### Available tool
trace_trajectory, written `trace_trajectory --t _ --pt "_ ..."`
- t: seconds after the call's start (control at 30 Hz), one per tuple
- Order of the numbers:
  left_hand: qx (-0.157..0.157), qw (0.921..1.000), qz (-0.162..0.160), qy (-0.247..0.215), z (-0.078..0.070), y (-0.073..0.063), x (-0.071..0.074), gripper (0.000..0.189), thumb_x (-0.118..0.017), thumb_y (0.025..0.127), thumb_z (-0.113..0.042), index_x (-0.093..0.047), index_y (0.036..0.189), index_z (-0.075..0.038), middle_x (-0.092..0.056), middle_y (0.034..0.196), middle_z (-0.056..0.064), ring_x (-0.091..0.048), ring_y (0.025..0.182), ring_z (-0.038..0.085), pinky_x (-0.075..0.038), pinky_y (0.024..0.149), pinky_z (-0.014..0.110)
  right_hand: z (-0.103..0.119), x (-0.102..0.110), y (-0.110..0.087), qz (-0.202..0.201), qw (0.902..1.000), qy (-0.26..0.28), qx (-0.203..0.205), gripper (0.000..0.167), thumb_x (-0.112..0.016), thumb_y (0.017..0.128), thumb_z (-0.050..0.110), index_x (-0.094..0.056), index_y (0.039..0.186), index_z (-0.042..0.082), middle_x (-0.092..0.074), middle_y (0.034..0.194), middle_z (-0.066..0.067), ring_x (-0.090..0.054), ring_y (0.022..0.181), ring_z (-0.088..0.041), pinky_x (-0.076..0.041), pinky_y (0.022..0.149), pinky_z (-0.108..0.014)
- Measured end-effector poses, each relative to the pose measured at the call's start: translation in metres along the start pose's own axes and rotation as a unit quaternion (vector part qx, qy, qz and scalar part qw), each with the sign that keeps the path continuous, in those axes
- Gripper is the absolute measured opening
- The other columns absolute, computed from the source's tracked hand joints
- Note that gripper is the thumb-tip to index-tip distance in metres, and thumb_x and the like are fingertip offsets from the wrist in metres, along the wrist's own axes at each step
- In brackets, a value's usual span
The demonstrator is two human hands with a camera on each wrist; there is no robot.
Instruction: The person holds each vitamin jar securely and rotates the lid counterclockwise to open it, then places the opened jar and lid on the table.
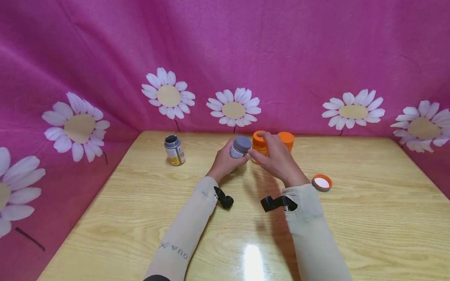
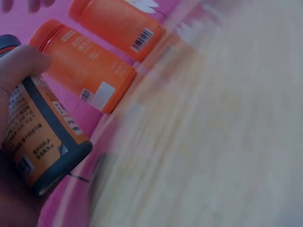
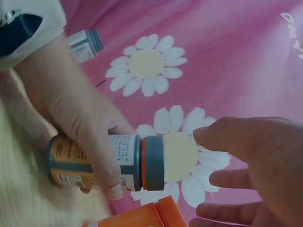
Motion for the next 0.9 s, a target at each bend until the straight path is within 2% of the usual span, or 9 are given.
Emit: trace_trajectory --t 0.2,0.37,0.5,0.6,0.77,0.9 --pt "-0.055 0.9961 0.043 0.054 -0.020 -0.014 -0.006 0.057 -0.078 0.078 -0.037 -0.051 0.126 -0.023 -0.063 0.104 -0.004 -0.059 0.089 0.015 -0.050 0.078 0.031 -0.001 -0.010 -0.001 0.019 0.9998 -0.003 0.002 0.057 -0.068 0.090 0.026 -0.043 0.134 -0.001 -0.050 0.125 -0.022 -0.047 0.111 -0.035 -0.043 0.097 -0.047" --pt "-0.075 0.9923 0.058 0.080 -0.036 -0.030 -0.007 0.053 -0.079 0.078 -0.035 -0.051 0.120 -0.022 -0.063 0.097 -0.005 -0.060 0.082 0.012 -0.052 0.072 0.028 -0.004 -0.017 -0.002 0.024 0.9996 -0.009 -0.015 0.059 -0.065 0.091 0.037 -0.045 0.130 -0.002 -0.054 0.111 -0.018 -0.052 0.096 -0.032 -0.048 0.080 -0.041" --pt "-0.077 0.9911 0.077 0.076 -0.044 -0.041 -0.013 0.053 -0.079 0.078 -0.031 -0.050 0.121 -0.023 -0.064 0.101 -0.005 -0.061 0.085 0.011 -0.052 0.075 0.027 -0.006 -0.018 -0.007 0.011 0.9979 -0.048 -0.041 0.057 -0.059 0.090 0.052 -0.051 0.117 0.003 -0.057 0.092 -0.012 -0.054 0.078 -0.027 -0.045 0.063 -0.035" --pt "-0.071 0.9900 0.096 0.075 -0.046 -0.049 -0.019 0.054 -0.079 0.079 -0.029 -0.050 0.123 -0.021 -0.064 0.104 -0.003 -0.061 0.087 0.012 -0.052 0.076 0.027 -0.012 -0.019 -0.011 0.007 0.9939 -0.086 -0.069 0.061 -0.052 0.088 0.065 -0.054 0.106 0.007 -0.056 0.081 -0.008 -0.053 0.069 -0.024 -0.042 0.055 -0.032" --pt "-0.065 0.9880 0.110 0.086 -0.045 -0.058 -0.028 0.064 -0.078 0.078 -0.030 -0.049 0.132 -0.014 -0.065 0.107 0.002 -0.062 0.088 0.012 -0.051 0.079 0.026 -0.021 -0.027 -0.018 0.026 0.9847 -0.129 -0.114 0.073 -0.041 0.085 0.076 -0.059 0.102 0.007 -0.057 0.076 -0.009 -0.054 0.066 -0.025 -0.039 0.052 -0.034" --pt "-0.068 0.9881 0.111 0.083 -0.043 -0.063 -0.031 0.058 -0.079 0.076 -0.030 -0.054 0.124 -0.012 -0.066 0.104 0.002 -0.062 0.087 0.011 -0.050 0.079 0.026 -0.025 -0.035 -0.023 0.049 0.9760 -0.161 -0.138 0.084 -0.032 0.084 0.081 -0.061 0.108 0.005 -0.058 0.078 -0.010 -0.056 0.070 -0.027 -0.041 0.054 -0.037"
Point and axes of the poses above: each hand's wrist, its own y-axis towards the middle knuckle, its own x-axis out of the back of the hand, z = x × y, the point moved 10 cm from there along y, towards the middle knuckle
